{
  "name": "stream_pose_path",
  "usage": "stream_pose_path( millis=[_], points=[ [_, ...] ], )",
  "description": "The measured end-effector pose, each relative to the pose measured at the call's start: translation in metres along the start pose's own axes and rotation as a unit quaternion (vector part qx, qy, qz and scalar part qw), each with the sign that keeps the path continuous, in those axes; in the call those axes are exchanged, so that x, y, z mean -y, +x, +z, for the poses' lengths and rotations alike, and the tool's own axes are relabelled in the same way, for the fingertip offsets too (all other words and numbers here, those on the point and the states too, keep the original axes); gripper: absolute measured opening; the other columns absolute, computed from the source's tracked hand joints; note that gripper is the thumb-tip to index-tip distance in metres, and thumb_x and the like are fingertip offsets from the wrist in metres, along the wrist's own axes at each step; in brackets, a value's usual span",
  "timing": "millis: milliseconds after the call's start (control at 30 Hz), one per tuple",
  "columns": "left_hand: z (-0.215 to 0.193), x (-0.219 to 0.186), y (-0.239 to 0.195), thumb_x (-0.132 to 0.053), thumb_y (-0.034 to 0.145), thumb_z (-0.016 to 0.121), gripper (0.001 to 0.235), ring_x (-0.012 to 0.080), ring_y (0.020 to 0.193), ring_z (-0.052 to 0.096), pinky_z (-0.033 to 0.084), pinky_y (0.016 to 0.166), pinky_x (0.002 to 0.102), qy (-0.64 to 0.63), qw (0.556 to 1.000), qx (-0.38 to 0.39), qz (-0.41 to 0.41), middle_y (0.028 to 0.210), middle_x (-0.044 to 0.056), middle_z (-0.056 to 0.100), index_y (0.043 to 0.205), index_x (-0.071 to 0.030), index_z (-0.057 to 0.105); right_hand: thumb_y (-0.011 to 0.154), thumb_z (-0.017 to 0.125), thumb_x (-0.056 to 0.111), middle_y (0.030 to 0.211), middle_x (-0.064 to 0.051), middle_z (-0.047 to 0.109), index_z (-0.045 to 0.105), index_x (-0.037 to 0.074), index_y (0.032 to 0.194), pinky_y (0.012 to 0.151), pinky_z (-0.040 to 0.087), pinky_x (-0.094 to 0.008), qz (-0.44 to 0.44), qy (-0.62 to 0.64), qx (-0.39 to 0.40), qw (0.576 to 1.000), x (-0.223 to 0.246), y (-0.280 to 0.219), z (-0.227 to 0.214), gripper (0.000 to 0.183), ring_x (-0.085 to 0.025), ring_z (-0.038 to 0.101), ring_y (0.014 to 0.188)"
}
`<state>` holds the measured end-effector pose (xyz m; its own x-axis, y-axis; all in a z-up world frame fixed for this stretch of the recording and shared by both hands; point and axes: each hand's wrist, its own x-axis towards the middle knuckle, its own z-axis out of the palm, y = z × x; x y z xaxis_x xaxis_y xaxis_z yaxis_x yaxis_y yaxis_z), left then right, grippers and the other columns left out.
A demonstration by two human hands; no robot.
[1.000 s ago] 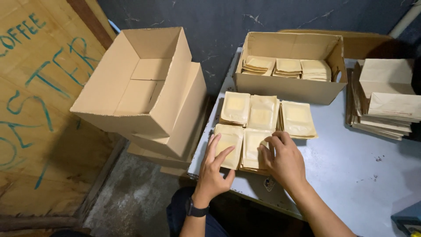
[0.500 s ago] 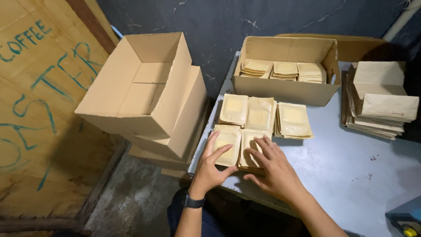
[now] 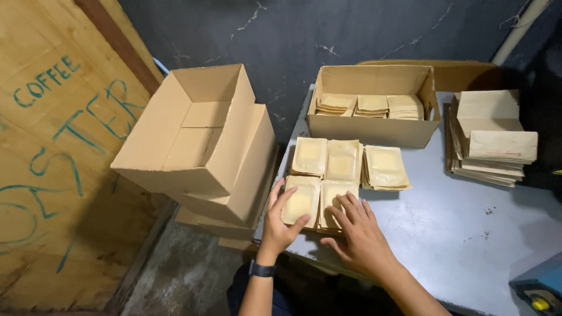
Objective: Sealing individual paper coffee pouches using a manual heat sealer and organizing them into stacks on a workbench.
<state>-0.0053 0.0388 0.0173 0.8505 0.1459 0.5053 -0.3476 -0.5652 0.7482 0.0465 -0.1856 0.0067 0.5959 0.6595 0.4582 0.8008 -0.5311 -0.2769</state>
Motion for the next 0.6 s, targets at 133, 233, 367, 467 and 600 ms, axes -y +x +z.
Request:
stream_pose_path(
  millis=[133, 233, 367, 467, 600],
  points=[
    [0.003, 0.014, 0.005, -0.046, 0.090, 0.067, 0.068, 0.0333, 0.147, 0.042, 0.039, 0.116, 0.051, -0.049, 0.995, -0.036, -0.075, 0.160, 0.017, 0.040, 0.143, -0.007, 0.056, 0.092, 0.066, 0.056, 0.157, -0.017, 0.042, 0.048, 0.014, 0.144, 0.120, 0.025, -0.059, 0.000, 0.021, -0.011, 1.000, -0.007, 0.007, -0.003, 0.069, -0.040, 0.031, 0.151],
    [0.002, 0.020, 0.002, -0.044, 0.090, 0.067, 0.066, 0.0327, 0.146, 0.045, 0.042, 0.115, 0.050, -0.085, 0.989, -0.055, -0.108, 0.158, 0.017, 0.043, 0.143, -0.007, 0.055, 0.090, 0.068, 0.053, 0.158, -0.018, 0.041, 0.046, 0.014, 0.143, 0.119, 0.029, -0.061, -0.005, 0.027, -0.049, 0.998, -0.011, 0.019, -0.013, 0.069, -0.043, 0.031, 0.150],
    [0.001, 0.023, 0.007, -0.048, 0.089, 0.066, 0.071, 0.0325, 0.148, 0.042, 0.040, 0.117, 0.053, -0.118, 0.979, -0.042, -0.162, 0.159, 0.016, 0.042, 0.146, -0.007, 0.051, 0.092, 0.063, 0.049, 0.159, -0.018, 0.040, 0.056, 0.013, 0.136, 0.117, 0.032, -0.063, 0.049, 0.045, -0.063, 0.996, -0.029, 0.048, -0.025, 0.057, -0.040, 0.029, 0.150],
    [0.002, 0.032, 0.016, -0.044, 0.090, 0.066, 0.070, 0.0285, 0.146, 0.045, 0.043, 0.117, 0.044, -0.160, 0.967, -0.054, -0.192, 0.156, 0.014, 0.046, 0.147, -0.005, 0.050, 0.091, 0.065, 0.046, 0.152, -0.021, 0.048, 0.060, 0.005, 0.131, 0.116, 0.035, -0.062, 0.066, 0.097, -0.087, 0.989, -0.042, 0.083, -0.049, 0.057, -0.043, 0.035, 0.150],
    [0.006, 0.028, 0.019, -0.053, 0.084, 0.065, 0.079, 0.0312, 0.147, 0.043, 0.035, 0.118, 0.060, -0.111, 0.966, -0.047, -0.228, 0.160, 0.014, 0.044, 0.147, -0.009, 0.049, 0.093, 0.060, 0.046, 0.150, -0.018, 0.053, 0.064, 0.005, 0.129, 0.118, 0.033, -0.055, 0.131, 0.172, -0.081, 0.973, -0.077, 0.137, -0.060, 0.055, -0.035, 0.042, 0.146]
  ],
)
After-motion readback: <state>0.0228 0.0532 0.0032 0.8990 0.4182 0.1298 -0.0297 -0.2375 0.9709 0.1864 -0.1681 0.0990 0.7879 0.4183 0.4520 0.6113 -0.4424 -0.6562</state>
